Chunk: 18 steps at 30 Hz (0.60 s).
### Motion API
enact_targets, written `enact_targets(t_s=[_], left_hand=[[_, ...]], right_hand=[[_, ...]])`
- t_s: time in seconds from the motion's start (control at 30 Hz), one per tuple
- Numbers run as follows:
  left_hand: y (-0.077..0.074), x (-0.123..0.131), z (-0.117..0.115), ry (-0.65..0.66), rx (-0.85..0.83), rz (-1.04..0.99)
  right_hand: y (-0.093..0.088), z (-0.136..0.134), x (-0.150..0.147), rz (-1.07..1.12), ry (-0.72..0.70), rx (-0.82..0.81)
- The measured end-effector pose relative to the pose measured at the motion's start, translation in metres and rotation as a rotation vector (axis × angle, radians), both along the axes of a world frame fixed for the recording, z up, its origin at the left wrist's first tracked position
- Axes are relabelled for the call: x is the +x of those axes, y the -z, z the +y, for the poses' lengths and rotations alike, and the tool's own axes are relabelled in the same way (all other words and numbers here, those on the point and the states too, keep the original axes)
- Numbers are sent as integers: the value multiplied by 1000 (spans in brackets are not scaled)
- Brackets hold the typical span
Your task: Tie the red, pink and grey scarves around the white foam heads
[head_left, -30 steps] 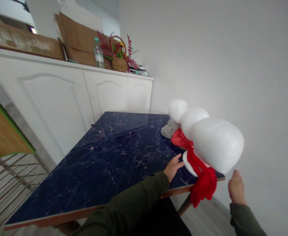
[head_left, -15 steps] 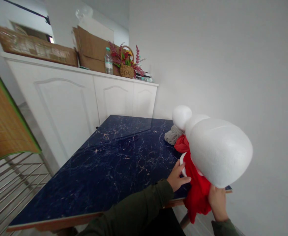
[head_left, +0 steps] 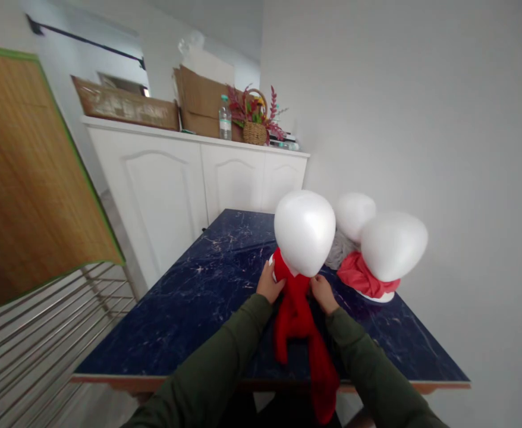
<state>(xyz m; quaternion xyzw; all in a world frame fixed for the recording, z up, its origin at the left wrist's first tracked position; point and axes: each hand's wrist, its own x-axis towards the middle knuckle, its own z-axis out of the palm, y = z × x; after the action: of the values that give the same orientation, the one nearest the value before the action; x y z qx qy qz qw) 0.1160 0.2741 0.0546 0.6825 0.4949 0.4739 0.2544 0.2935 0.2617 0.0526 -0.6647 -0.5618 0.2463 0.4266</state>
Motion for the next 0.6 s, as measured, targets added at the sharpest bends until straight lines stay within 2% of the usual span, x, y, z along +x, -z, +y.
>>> enact_targets(t_s=[0.17, 0.33, 0.47, 0.6], left_hand=[[6, -5, 17, -8, -3, 151], [-1, -2, 16, 58, -5, 211], [-11, -1, 6, -47, -29, 180], [-14, 5, -11, -66, -62, 238]], right_hand=[[4, 7, 4, 81, -25, -59], [-6, -5, 4, 224, 3, -142], [-14, -15, -5, 402, 27, -184], [-11, -19, -10, 237, -6, -88]])
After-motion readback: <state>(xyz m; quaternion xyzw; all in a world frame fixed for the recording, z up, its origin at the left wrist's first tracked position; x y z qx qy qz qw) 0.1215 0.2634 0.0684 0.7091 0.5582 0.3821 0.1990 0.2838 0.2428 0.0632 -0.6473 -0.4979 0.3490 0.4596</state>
